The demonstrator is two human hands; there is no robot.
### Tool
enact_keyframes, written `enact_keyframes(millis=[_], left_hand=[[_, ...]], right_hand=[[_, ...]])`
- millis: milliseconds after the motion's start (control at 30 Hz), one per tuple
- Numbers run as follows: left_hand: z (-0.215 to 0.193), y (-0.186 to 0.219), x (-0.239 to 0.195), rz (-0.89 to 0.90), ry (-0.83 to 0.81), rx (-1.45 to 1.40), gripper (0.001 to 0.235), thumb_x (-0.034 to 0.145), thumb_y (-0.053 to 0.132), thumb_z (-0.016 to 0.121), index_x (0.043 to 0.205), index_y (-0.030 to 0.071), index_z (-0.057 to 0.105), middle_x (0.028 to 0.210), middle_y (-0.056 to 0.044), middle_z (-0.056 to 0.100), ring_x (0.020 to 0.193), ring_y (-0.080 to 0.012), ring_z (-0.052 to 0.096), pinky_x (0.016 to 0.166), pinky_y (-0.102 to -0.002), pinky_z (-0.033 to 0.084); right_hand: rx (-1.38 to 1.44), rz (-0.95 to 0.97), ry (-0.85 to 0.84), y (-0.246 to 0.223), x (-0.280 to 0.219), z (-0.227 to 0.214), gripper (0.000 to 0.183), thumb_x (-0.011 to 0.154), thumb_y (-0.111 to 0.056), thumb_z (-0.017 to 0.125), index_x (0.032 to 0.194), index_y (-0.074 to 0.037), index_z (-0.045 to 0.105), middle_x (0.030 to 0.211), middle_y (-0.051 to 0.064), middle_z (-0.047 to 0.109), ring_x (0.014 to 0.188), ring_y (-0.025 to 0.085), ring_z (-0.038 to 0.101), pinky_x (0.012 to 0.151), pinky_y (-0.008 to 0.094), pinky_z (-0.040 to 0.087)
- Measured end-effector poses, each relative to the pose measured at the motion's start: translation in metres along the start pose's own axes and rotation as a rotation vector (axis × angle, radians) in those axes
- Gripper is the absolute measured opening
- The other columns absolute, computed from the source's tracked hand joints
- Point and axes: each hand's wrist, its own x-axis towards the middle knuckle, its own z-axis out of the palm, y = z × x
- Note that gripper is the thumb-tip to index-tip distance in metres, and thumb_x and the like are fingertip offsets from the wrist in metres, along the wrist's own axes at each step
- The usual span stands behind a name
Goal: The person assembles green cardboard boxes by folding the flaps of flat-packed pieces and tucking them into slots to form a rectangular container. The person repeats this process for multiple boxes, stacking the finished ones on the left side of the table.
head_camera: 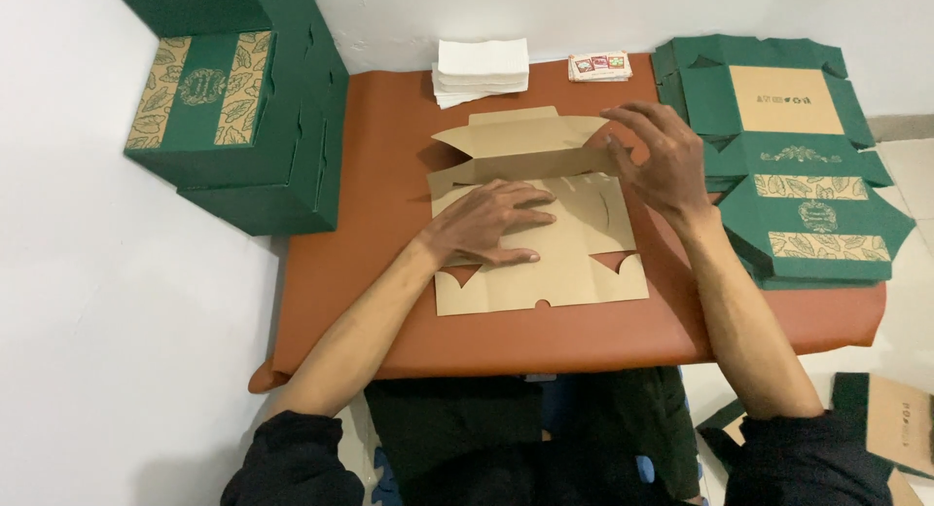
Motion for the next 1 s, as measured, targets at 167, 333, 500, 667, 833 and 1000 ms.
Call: enact_keyframes(millis=[167, 333, 500, 667, 833, 1000], left_hand=[[-0.003, 0.003, -0.001, -0.057, -0.032, -0.016, 0.063, 0.094, 0.060, 0.071, 0.140, 0.017, 0.072, 0.146, -0.016, 0.066, 0.142, -0.0321, 0.059, 0.120, -0.049, 0.043], [0.000, 0.000, -0.001, -0.061, -0.037, -0.006, 0.063, 0.094, 0.062, 0.069, 0.141, 0.021, 0.072, 0.148, -0.013, 0.065, 0.142, -0.0293, 0.059, 0.121, -0.049, 0.043], [0.003, -0.001, -0.002, -0.056, -0.037, -0.003, 0.064, 0.093, 0.060, 0.071, 0.142, 0.020, 0.072, 0.148, -0.014, 0.065, 0.142, -0.0322, 0.059, 0.122, -0.052, 0.042], [0.000, 0.004, -0.001, -0.086, -0.055, -0.016, 0.063, 0.093, 0.058, 0.070, 0.141, 0.018, 0.072, 0.147, -0.015, 0.066, 0.142, -0.0314, 0.059, 0.123, -0.052, 0.042], [-0.003, 0.002, 0.001, -0.056, -0.060, -0.016, 0.064, 0.094, 0.060, 0.068, 0.142, 0.016, 0.071, 0.148, -0.017, 0.065, 0.143, -0.0333, 0.058, 0.121, -0.054, 0.043], [-0.007, 0.008, 0.001, -0.070, -0.068, -0.004, 0.064, 0.093, 0.060, 0.070, 0.141, 0.017, 0.072, 0.148, -0.017, 0.066, 0.143, -0.0323, 0.058, 0.121, -0.052, 0.042]], right_hand=[[-0.004, 0.338, -0.345, -0.057, 0.017, -0.068, 0.038, 0.109, -0.027, 0.077, 0.142, -0.009, 0.072, 0.109, 0.017, 0.077, 0.099, 0.036, 0.077, 0.077, 0.053, 0.063], [-0.237, 0.545, -0.681, -0.107, -0.035, -0.106, 0.055, 0.102, -0.039, 0.072, 0.150, -0.014, 0.064, 0.108, 0.017, 0.082, 0.111, 0.040, 0.078, 0.088, 0.061, 0.064], [-0.192, 0.577, -0.561, -0.125, -0.100, -0.089, 0.061, 0.096, -0.039, 0.074, 0.153, -0.020, 0.063, 0.117, 0.016, 0.079, 0.126, 0.045, 0.071, 0.094, 0.068, 0.060], [0.168, 0.525, -0.028, -0.140, -0.136, -0.061, 0.056, 0.098, -0.019, 0.082, 0.149, -0.005, 0.062, 0.134, 0.021, 0.072, 0.105, 0.045, 0.074, 0.086, 0.057, 0.061], [0.228, 0.367, -0.055, -0.155, -0.136, -0.048, 0.027, 0.103, -0.018, 0.073, 0.127, -0.008, 0.077, 0.116, 0.014, 0.081, 0.107, 0.038, 0.078, 0.088, 0.050, 0.062], [0.160, 0.233, -0.033, -0.160, -0.129, -0.043, 0.013, 0.097, -0.020, 0.081, 0.109, -0.016, 0.085, 0.117, 0.007, 0.082, 0.118, 0.030, 0.076, 0.098, 0.040, 0.061]])
